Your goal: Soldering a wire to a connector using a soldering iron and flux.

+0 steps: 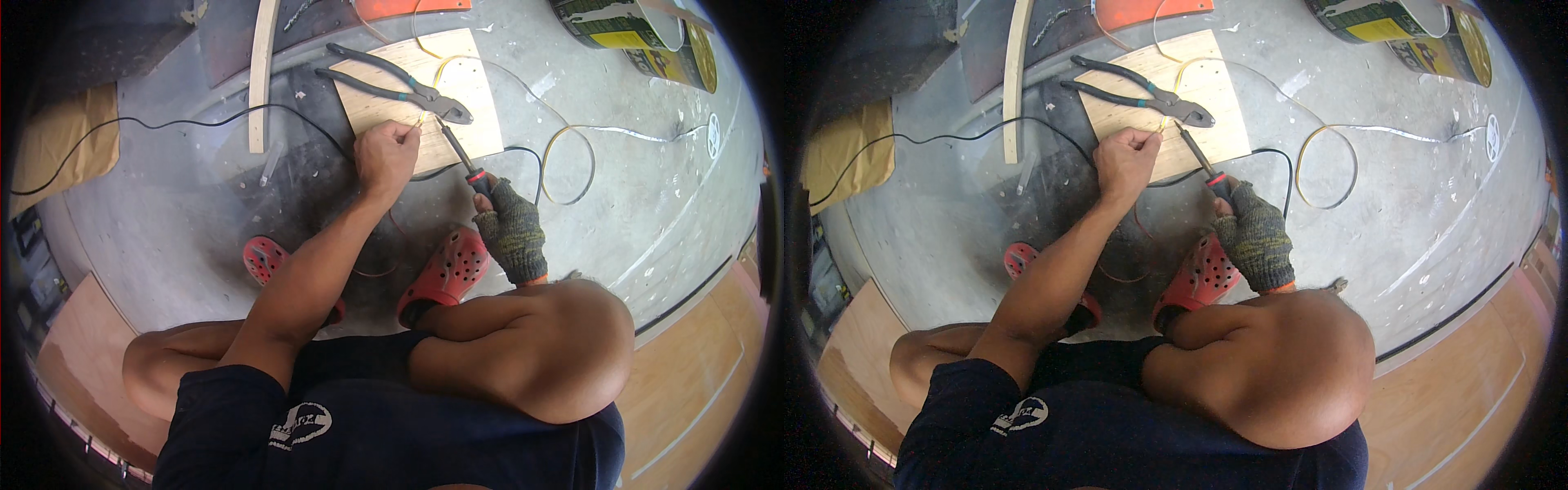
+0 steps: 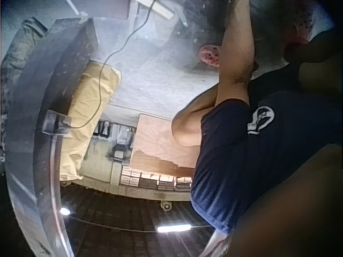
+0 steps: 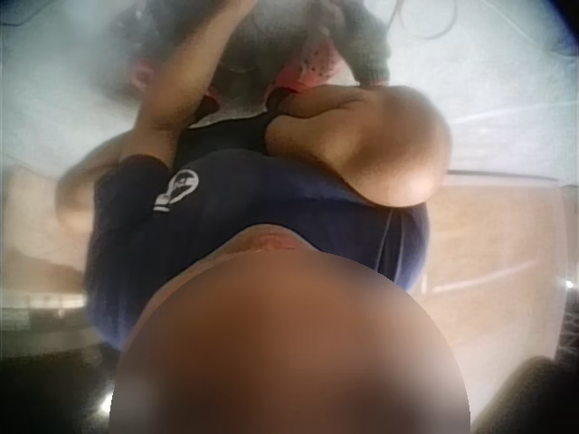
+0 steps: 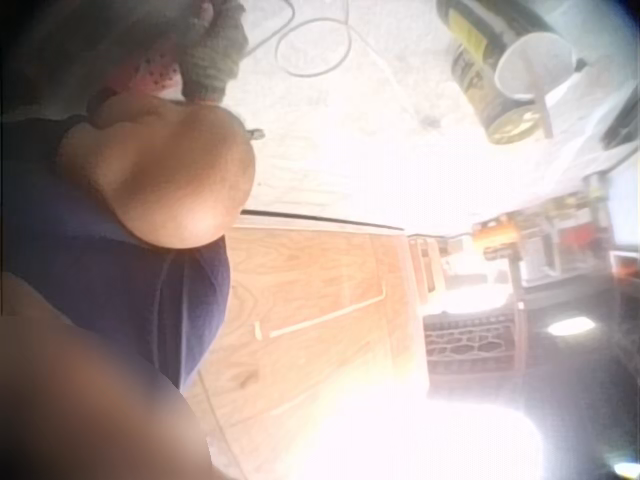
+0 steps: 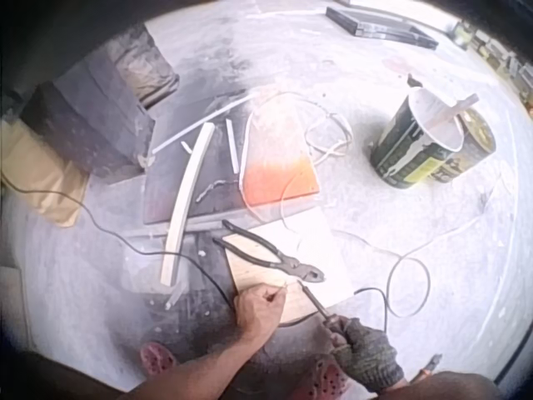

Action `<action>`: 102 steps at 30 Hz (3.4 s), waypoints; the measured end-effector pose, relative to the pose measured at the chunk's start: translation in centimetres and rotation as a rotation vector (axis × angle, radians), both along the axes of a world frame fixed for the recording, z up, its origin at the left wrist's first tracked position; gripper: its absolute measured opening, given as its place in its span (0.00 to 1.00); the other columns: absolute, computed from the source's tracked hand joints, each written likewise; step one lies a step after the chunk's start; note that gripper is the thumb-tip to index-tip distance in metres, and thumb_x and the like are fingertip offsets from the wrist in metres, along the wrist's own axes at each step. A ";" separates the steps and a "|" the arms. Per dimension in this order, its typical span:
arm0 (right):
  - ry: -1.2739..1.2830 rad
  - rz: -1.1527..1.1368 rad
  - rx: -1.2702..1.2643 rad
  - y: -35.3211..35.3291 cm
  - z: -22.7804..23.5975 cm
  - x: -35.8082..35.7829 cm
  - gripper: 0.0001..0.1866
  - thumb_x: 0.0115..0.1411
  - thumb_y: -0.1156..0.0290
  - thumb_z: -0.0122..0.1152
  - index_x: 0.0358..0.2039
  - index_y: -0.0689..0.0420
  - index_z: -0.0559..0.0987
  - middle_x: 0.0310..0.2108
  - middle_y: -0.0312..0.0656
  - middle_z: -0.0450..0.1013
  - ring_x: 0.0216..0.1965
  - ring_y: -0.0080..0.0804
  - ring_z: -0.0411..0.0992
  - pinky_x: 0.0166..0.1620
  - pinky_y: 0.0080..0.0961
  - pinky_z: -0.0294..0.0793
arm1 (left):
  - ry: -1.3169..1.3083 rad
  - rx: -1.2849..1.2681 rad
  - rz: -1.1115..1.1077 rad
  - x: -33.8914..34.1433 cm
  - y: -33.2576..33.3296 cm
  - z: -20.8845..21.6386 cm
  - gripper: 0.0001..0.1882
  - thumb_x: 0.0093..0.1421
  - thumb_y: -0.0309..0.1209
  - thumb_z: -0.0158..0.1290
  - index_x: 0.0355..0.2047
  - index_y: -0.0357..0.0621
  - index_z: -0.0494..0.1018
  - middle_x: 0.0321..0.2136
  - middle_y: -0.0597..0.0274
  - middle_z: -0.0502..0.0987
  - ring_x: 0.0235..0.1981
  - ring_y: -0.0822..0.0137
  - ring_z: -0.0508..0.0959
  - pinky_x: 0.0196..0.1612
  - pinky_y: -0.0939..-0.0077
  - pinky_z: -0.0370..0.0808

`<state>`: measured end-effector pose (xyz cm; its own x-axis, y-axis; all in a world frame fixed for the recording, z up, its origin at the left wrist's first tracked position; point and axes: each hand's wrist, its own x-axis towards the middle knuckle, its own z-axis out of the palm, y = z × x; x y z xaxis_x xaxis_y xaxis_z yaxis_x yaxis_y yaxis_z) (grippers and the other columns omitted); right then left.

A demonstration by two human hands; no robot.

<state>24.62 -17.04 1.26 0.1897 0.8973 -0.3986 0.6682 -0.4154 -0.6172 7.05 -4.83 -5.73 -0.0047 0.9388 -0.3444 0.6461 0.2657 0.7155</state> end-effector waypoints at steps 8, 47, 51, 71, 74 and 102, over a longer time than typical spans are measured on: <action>0.079 -0.031 -0.136 0.2 0.4 -0.3 0.20 0.64 0.62 0.57 0.56 0.53 0.74 0.37 0.54 0.77 0.38 0.58 0.77 0.41 0.47 0.75 | 0.012 -0.009 -0.011 -0.2 0.0 -0.1 0.11 0.55 0.34 0.65 0.28 0.37 0.83 0.22 0.56 0.83 0.20 0.69 0.81 0.30 0.73 0.76; -0.170 0.248 0.039 0.9 1.9 0.0 0.19 0.66 0.70 0.54 0.58 0.56 0.73 0.34 0.53 0.76 0.35 0.54 0.76 0.37 0.44 0.74 | -0.051 -0.016 -0.004 -0.3 0.1 -0.6 0.08 0.56 0.30 0.62 0.27 0.37 0.81 0.24 0.54 0.83 0.23 0.66 0.83 0.31 0.72 0.77; -0.163 0.236 0.029 1.1 1.8 -0.2 0.19 0.67 0.69 0.54 0.57 0.57 0.73 0.33 0.54 0.76 0.35 0.55 0.76 0.37 0.44 0.74 | -0.057 0.005 -0.009 -0.3 0.1 -0.6 0.08 0.56 0.30 0.62 0.27 0.37 0.81 0.24 0.54 0.83 0.24 0.65 0.83 0.32 0.72 0.77; -0.182 0.242 0.006 1.7 2.3 -0.5 0.18 0.65 0.69 0.55 0.55 0.58 0.74 0.34 0.56 0.77 0.35 0.57 0.77 0.38 0.45 0.75 | -0.070 0.004 -0.018 -0.2 0.0 -1.1 0.08 0.56 0.30 0.62 0.27 0.36 0.80 0.23 0.54 0.83 0.22 0.67 0.83 0.30 0.72 0.77; -0.173 0.237 -0.012 1.8 2.2 -0.7 0.18 0.65 0.69 0.55 0.55 0.58 0.74 0.35 0.56 0.77 0.36 0.57 0.77 0.38 0.45 0.76 | -0.034 0.006 -0.020 -0.4 0.0 -1.0 0.08 0.56 0.30 0.62 0.26 0.36 0.80 0.22 0.54 0.83 0.21 0.67 0.82 0.30 0.72 0.76; -0.068 0.102 -0.094 2.2 4.5 0.7 0.18 0.67 0.67 0.54 0.56 0.55 0.76 0.28 0.51 0.77 0.28 0.44 0.78 0.36 0.36 0.75 | -0.034 -0.021 -0.005 -0.1 0.2 -0.2 0.08 0.55 0.31 0.63 0.26 0.37 0.81 0.23 0.53 0.83 0.23 0.64 0.84 0.32 0.72 0.78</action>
